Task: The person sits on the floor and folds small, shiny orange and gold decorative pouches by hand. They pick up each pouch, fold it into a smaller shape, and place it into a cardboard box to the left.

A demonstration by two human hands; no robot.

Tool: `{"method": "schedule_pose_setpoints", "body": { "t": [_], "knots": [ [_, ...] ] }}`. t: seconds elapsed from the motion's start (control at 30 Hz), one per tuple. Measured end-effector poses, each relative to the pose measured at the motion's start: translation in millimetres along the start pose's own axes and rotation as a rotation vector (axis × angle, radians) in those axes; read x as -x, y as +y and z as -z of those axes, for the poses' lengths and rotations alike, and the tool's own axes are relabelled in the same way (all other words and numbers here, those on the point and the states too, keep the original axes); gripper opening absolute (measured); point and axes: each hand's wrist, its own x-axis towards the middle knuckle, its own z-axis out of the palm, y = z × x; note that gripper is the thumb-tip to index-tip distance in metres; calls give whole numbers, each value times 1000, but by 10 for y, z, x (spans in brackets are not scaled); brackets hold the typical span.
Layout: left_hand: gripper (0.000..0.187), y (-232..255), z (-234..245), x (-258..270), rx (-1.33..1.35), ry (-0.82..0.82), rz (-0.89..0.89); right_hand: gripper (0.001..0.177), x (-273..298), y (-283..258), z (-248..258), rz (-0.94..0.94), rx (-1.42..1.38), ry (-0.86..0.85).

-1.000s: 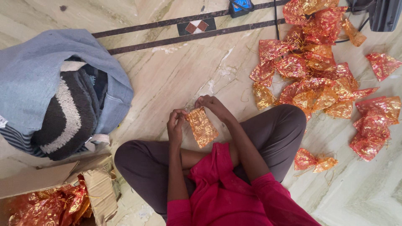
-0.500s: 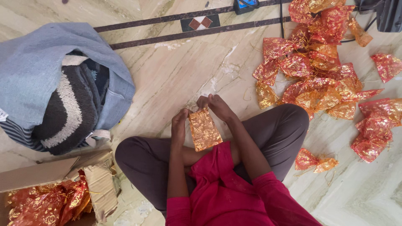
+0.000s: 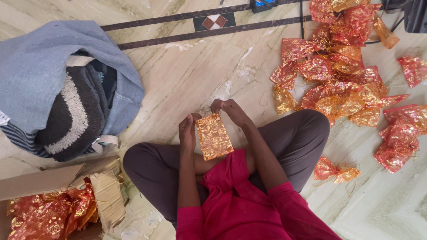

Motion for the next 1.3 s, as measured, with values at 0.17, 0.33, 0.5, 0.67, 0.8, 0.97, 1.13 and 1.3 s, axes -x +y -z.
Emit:
{"method": "schedule_pose_setpoints", "body": {
  "t": [0.17, 0.33, 0.5, 0.67, 0.8, 0.97, 1.13, 1.3],
  "knots": [
    [30, -37, 78, -14, -37, 102, 35, 39, -2, -115, -34, -116, 187, 39],
    [19, -22, 52, -35, -44, 81, 18, 24, -24, -217, -65, -219, 141, 77],
    [16, 64, -15, -14, -199, 158, -26, 27, -62, -295, -123, -255, 178, 112],
    [19, 131, -101, -15, -328, 302, -121, 26, -85, -341, -140, -156, 250, 79],
    [20, 189, -158, -21, -407, 421, -165, 22, -106, -318, -159, -143, 323, 165],
    [18, 243, -251, -4, -526, 476, -193, 15, -109, -306, -221, -146, 511, 331],
    [11, 415, -245, 12, -848, 654, -330, 9, -114, -409, -252, 16, 880, 575],
    [20, 663, -162, 44, -1032, 828, -495, 10, -121, -516, -269, 90, 1147, 853]
  ]
}}
